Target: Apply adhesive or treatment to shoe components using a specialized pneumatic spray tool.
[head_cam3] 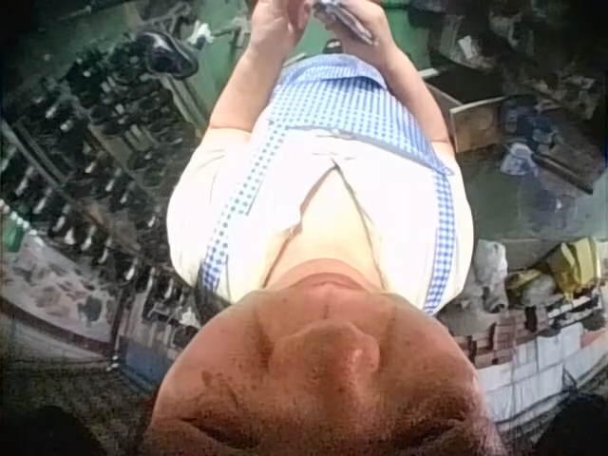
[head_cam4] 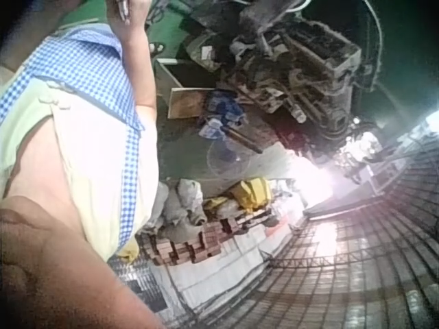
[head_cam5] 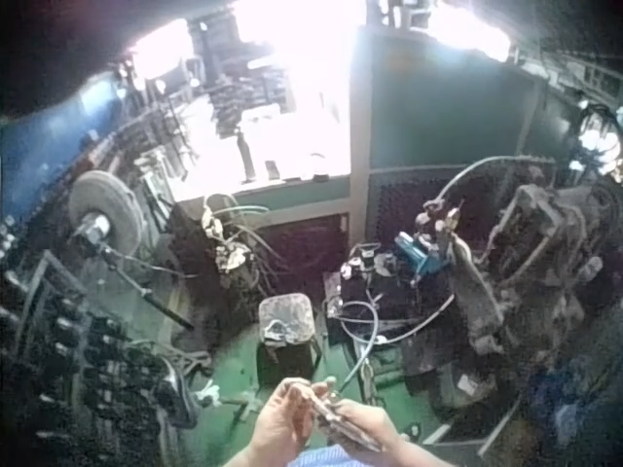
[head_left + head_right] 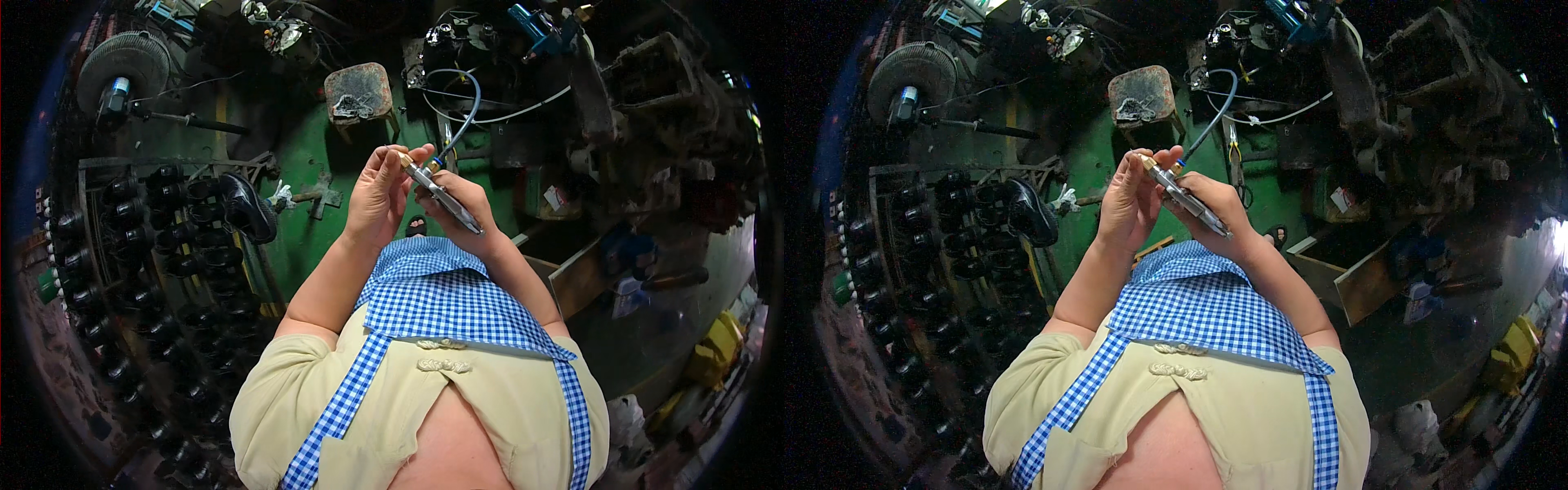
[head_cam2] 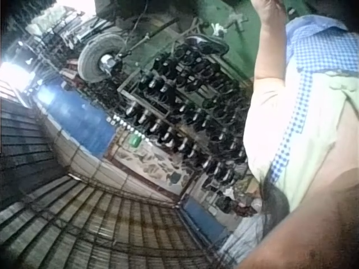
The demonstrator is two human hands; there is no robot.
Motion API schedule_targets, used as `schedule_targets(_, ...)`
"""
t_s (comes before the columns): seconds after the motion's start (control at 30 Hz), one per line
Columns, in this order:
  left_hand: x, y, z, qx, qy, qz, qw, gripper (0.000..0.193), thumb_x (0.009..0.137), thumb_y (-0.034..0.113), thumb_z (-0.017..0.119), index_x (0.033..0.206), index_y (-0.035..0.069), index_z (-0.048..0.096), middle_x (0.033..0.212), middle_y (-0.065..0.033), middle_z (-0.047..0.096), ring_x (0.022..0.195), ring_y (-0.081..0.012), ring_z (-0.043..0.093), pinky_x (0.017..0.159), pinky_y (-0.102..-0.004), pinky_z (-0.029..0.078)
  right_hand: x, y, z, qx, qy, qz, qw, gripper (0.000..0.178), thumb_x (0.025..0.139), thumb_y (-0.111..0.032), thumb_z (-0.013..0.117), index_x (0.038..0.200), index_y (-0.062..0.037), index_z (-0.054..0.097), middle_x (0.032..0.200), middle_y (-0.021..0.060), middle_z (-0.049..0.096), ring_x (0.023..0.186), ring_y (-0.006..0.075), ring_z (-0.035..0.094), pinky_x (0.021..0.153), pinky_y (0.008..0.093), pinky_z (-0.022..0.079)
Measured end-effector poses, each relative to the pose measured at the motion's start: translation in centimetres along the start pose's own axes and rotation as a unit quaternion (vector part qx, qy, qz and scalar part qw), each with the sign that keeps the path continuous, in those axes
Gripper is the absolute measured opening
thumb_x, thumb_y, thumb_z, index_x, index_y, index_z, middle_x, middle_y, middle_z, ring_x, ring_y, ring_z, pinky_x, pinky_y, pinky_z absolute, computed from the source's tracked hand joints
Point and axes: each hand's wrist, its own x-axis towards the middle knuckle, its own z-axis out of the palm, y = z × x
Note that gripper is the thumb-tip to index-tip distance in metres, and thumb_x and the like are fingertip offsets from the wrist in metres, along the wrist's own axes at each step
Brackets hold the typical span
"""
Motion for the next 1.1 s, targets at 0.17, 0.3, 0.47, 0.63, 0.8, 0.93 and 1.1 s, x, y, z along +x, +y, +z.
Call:
schedule_targets(0.17,-0.3,-0.1,-2.0,0.004,0.011,-0.020,1.000,0.022,0.097,0.020,0.065,0.115,0.006,0.064,0.116,-0.0128,0.069,0.113,-0.0190,0.062,0.103,-0.0333,0.047,-0.5,0.7,-0.4,-0.040,-0.016,-0.032,0.999,0.019,0.089,-0.008,0.073,0.100,0.0000,0.059,0.091,0.0122,0.065,0.075,0.0247,0.067,0.064,0.0317,0.051)
schedule_targets(0.3,-0.9,0.1,0.2,-0.006,0.000,-0.019,1.000,0.027,0.097,0.018,0.066,0.121,0.006,0.061,0.120,-0.0113,0.068,0.110,-0.0164,0.062,0.101,-0.0303,0.047,-1.3,-1.3,-0.5,0.172,-0.034,0.184,0.967,0.027,0.099,-0.025,0.062,0.111,-0.0011,0.061,0.092,0.0052,0.069,0.070,0.0124,0.066,0.062,0.0243,0.051)
schedule_targets(0.47,-0.4,0.1,-1.2,-0.086,0.055,-0.066,0.993,0.026,0.097,0.024,0.067,0.119,0.010,0.062,0.119,-0.0092,0.066,0.110,-0.0192,0.062,0.100,-0.0344,0.048,-0.5,0.0,-0.1,-0.007,-0.012,0.090,0.996,0.021,0.096,-0.017,0.064,0.105,0.0015,0.063,0.095,0.0075,0.067,0.072,0.0130,0.063,0.063,0.0265,0.052)
schedule_targets(0.63,-0.5,-1.4,-1.7,-0.067,0.053,0.001,0.996,0.032,0.096,0.020,0.068,0.124,0.006,0.062,0.112,-0.0071,0.070,0.103,-0.0152,0.064,0.098,-0.0310,0.049,-0.7,-0.2,1.0,0.039,-0.004,0.147,0.988,0.025,0.089,-0.020,0.074,0.099,0.0001,0.063,0.092,0.0111,0.067,0.070,0.0220,0.065,0.059,0.0287,0.050)
schedule_targets(0.8,-1.2,-2.2,-1.2,-0.071,0.076,0.023,0.994,0.033,0.097,0.020,0.066,0.126,0.005,0.061,0.115,-0.0089,0.069,0.106,-0.0156,0.064,0.099,-0.0308,0.049,-0.7,0.5,1.0,-0.053,-0.005,0.066,0.996,0.031,0.095,-0.032,0.068,0.097,-0.0013,0.062,0.088,0.0121,0.063,0.078,0.0235,0.062,0.067,0.0324,0.049)
schedule_targets(0.93,-1.7,-3.0,-0.7,-0.126,0.074,0.028,0.989,0.035,0.097,0.021,0.066,0.130,0.008,0.060,0.116,-0.0083,0.068,0.108,-0.0159,0.063,0.100,-0.0318,0.048,-0.5,1.2,1.3,-0.017,0.013,0.070,0.997,0.037,0.096,-0.036,0.065,0.089,-0.0004,0.062,0.081,0.0095,0.057,0.074,0.0237,0.056,0.065,0.0335,0.045)
schedule_targets(1.1,-1.7,-2.8,-1.2,-0.121,0.143,0.030,0.982,0.033,0.097,0.022,0.066,0.128,0.012,0.063,0.114,-0.0051,0.070,0.105,-0.0125,0.064,0.092,-0.0249,0.047,-0.2,2.1,1.5,-0.053,-0.016,0.096,0.994,0.037,0.096,-0.036,0.065,0.088,-0.0001,0.062,0.078,0.0081,0.056,0.072,0.0229,0.055,0.064,0.0331,0.044)
